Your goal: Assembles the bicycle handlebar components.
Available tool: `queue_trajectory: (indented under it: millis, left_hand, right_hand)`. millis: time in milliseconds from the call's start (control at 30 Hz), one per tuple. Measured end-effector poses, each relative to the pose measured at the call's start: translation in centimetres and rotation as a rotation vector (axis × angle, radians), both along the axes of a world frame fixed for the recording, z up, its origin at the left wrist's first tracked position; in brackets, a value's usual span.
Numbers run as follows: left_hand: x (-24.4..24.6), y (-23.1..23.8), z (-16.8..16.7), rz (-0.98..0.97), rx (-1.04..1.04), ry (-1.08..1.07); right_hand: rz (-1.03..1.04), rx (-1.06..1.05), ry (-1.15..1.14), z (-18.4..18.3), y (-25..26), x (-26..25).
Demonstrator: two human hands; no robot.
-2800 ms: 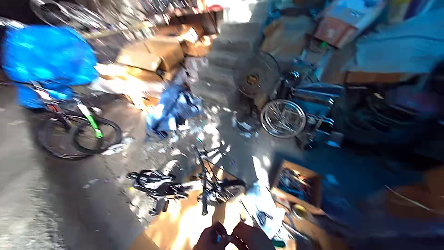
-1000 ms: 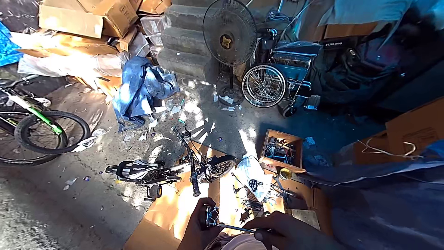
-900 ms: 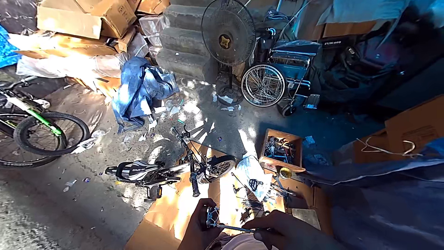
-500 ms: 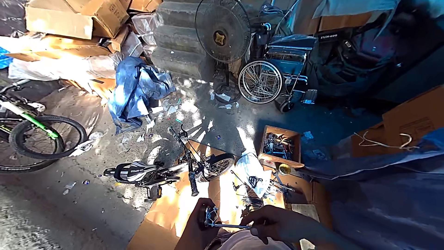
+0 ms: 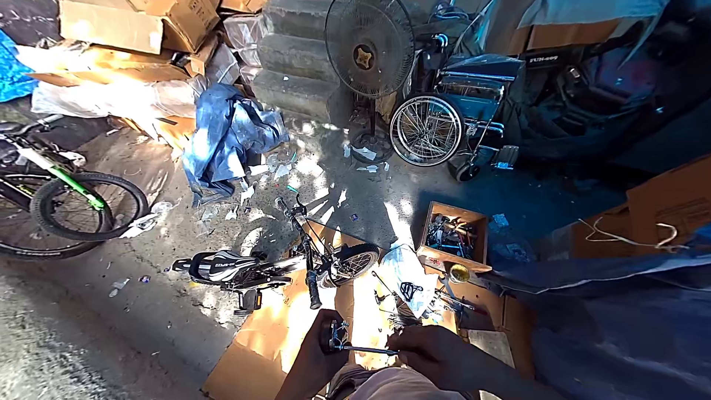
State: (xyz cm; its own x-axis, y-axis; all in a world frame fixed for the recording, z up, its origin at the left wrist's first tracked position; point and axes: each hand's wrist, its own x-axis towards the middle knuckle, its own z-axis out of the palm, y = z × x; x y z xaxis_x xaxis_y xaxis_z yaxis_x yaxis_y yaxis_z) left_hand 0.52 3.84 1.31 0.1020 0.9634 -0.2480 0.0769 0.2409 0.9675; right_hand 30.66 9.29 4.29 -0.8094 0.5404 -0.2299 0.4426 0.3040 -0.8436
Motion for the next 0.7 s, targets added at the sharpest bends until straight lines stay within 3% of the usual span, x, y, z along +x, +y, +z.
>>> queue_trajectory:
  millis: [333,500,700]
  left_hand:
    - [2.7,0.4,-0.9,0.026,-0.110,0.117]
    - [3.4,0.4,-1.2,0.058,-0.122,0.118]
    - [3.8,0.6,-1.7,0.101,-0.158,0.159]
  right_hand:
    - [-0.037,0.008,-0.104,-1.8,0.2,-2.6]
    - [-0.295,0.311,-0.073,-2.6,-0.9,-3.9]
    - [-0.132,0.266,-0.137,-3.1,-1.6,-4.5]
